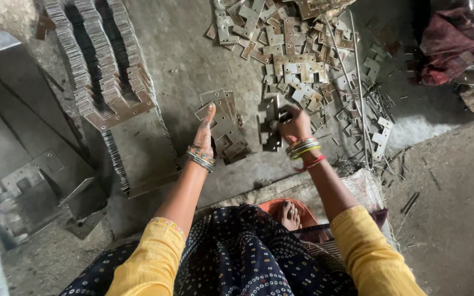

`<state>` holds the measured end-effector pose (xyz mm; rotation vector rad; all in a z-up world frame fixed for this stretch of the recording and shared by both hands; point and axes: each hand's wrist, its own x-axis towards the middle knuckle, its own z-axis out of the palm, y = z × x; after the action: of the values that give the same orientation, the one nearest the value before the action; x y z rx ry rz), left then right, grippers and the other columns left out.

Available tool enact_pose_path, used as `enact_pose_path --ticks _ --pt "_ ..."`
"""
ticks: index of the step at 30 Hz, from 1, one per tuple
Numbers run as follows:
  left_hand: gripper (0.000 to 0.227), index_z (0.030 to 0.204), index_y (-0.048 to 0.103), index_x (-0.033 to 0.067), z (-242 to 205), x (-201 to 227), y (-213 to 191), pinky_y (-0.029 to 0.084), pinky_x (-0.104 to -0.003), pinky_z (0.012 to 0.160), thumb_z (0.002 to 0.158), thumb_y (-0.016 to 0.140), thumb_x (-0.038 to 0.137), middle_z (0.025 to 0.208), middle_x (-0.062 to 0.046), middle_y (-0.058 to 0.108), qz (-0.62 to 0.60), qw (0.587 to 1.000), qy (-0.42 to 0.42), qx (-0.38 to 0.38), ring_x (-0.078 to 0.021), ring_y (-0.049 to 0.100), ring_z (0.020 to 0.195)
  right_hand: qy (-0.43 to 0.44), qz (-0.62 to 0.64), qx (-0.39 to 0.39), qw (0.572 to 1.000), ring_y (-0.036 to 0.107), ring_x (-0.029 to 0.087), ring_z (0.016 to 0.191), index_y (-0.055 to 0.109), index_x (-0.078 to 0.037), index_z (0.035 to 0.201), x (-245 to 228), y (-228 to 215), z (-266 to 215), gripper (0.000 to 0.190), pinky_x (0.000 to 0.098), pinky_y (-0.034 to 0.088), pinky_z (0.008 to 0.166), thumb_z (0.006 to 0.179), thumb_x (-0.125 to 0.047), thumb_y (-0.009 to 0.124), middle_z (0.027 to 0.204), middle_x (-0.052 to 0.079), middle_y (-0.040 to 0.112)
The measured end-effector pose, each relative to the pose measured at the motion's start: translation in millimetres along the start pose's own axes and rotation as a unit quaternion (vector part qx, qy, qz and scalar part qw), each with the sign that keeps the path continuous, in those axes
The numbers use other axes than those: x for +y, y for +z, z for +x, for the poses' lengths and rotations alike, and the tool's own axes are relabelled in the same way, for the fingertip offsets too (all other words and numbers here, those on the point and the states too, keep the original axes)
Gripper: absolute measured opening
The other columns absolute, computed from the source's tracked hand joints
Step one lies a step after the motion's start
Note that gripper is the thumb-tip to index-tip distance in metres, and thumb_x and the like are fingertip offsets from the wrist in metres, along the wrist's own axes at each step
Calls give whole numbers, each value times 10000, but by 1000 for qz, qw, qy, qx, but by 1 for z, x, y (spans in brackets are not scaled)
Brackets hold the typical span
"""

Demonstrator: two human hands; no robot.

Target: The person sits on the floor and sorts small metal pieces by hand, picking them up from a pile and stacking them into neat rows. The person occasionally uses a metal rod to move pieces around.

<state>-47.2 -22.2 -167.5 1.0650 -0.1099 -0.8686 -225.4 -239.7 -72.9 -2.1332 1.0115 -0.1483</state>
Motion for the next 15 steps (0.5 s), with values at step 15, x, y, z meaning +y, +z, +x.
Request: enact_pose_path --ticks 15 --pt "623 1554 419 32 29 -89 -31 223 -354 1291 1060 504 402 1641 -66 398 -42 995 18 -87 -172 339 1531 -115 -357 93 922 700 405 960 633 -66 1171 59 -50 83 621 546 549 814 633 -245 888 1030 164 745"
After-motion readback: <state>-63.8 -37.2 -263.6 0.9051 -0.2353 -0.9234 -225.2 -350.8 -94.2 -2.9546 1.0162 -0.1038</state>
